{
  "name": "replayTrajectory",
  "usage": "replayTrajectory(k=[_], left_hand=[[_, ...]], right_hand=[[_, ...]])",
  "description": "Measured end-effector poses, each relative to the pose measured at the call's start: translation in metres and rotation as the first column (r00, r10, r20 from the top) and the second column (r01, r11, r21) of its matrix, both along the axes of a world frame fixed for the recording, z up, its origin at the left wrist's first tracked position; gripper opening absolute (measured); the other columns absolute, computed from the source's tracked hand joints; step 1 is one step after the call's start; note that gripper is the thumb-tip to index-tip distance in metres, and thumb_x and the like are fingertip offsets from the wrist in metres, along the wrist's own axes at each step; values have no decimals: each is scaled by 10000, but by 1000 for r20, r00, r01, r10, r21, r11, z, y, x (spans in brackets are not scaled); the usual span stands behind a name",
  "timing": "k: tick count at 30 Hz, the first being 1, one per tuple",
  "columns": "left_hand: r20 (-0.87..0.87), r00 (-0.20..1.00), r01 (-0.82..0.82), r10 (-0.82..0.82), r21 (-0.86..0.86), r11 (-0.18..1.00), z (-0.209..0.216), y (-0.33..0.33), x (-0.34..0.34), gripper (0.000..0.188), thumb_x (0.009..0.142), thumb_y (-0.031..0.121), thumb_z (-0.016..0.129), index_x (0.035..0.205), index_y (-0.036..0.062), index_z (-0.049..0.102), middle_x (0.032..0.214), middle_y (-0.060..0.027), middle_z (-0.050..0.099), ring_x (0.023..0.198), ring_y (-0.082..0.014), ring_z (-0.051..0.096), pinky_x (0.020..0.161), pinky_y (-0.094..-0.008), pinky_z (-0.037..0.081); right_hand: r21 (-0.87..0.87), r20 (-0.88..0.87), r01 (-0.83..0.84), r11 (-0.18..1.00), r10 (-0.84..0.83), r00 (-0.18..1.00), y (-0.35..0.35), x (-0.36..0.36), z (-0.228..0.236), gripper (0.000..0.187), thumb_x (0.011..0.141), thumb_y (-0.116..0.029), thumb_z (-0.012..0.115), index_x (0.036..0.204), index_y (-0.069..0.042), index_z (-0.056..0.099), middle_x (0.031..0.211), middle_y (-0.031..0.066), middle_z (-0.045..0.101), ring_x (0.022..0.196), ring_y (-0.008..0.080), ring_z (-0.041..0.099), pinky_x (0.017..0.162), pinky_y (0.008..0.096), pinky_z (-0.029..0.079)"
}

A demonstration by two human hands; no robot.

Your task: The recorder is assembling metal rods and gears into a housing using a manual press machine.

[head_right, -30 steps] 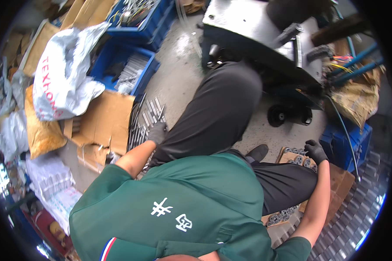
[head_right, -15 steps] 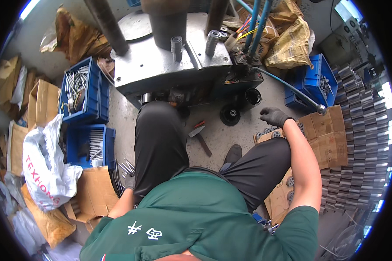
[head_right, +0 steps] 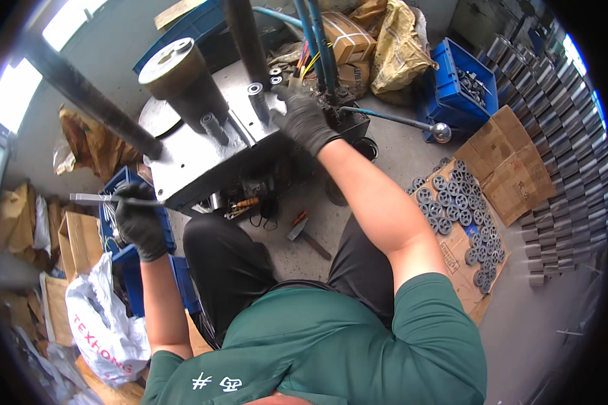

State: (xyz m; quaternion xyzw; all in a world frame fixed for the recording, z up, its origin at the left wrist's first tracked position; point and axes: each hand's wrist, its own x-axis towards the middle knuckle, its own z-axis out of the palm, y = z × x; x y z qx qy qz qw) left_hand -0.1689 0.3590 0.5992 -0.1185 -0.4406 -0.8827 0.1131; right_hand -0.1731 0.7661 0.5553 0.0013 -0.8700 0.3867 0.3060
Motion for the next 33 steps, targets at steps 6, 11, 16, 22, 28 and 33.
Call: replayTrajectory(k=[6,11,16,22,28,33], left_hand=[[32,927,375,-374,-121,919,-3,151,-3,214,1001,214,571,1118,48,640,966,-73,667,802,-174,646,757,-326,533],[238,828,560,-507,-340,755,-31,170,38,240,1023,217,503,1074,20,631,949,-79,651,795,-156,629,736,-299,525],[286,793,609,-538,-424,671,-88,162,-3,266,994,327,642,1138,104,670,1009,-20,675,904,-138,622,817,-315,528],[384,706,693,-595,-201,693,-92,165,-4,295,1012,373,656,1181,135,694,1039,-22,723,963,-179,677,895,-383,553],[338,676,737,-655,-292,610,-84,170,1,361,1041,388,590,1231,92,669,1157,-63,710,1083,-218,673,991,-411,525],[349,700,714,-623,-367,596,-85,175,6,344,1061,352,553,1211,60,656,1177,-69,696,1103,-203,658,1006,-387,504]], right_hand=[[161,-245,222,962,-179,953,-29,-32,1,353,919,-343,716,1187,-113,704,1185,147,705,1112,356,672,971,461,538],[324,-295,180,929,-82,952,-27,-42,12,271,896,-186,674,1141,-75,703,1238,197,663,1089,376,646,966,493,507],[362,-350,170,917,-35,936,-21,-56,-6,190,841,-209,699,1008,-118,704,1091,115,683,1063,339,637,948,504,478],[155,-475,199,968,-103,874,-27,-44,3,150,872,-221,716,976,-112,716,1043,98,690,1038,323,630,949,509,441],[-767,-191,-164,621,24,981,-59,7,33,120,970,-100,648,1038,-3,663,798,61,645,734,142,602,692,340,515],[-809,-81,-96,579,51,995,-46,46,57,144,974,-125,664,1048,-5,696,790,36,657,707,122,593,646,319,500]])
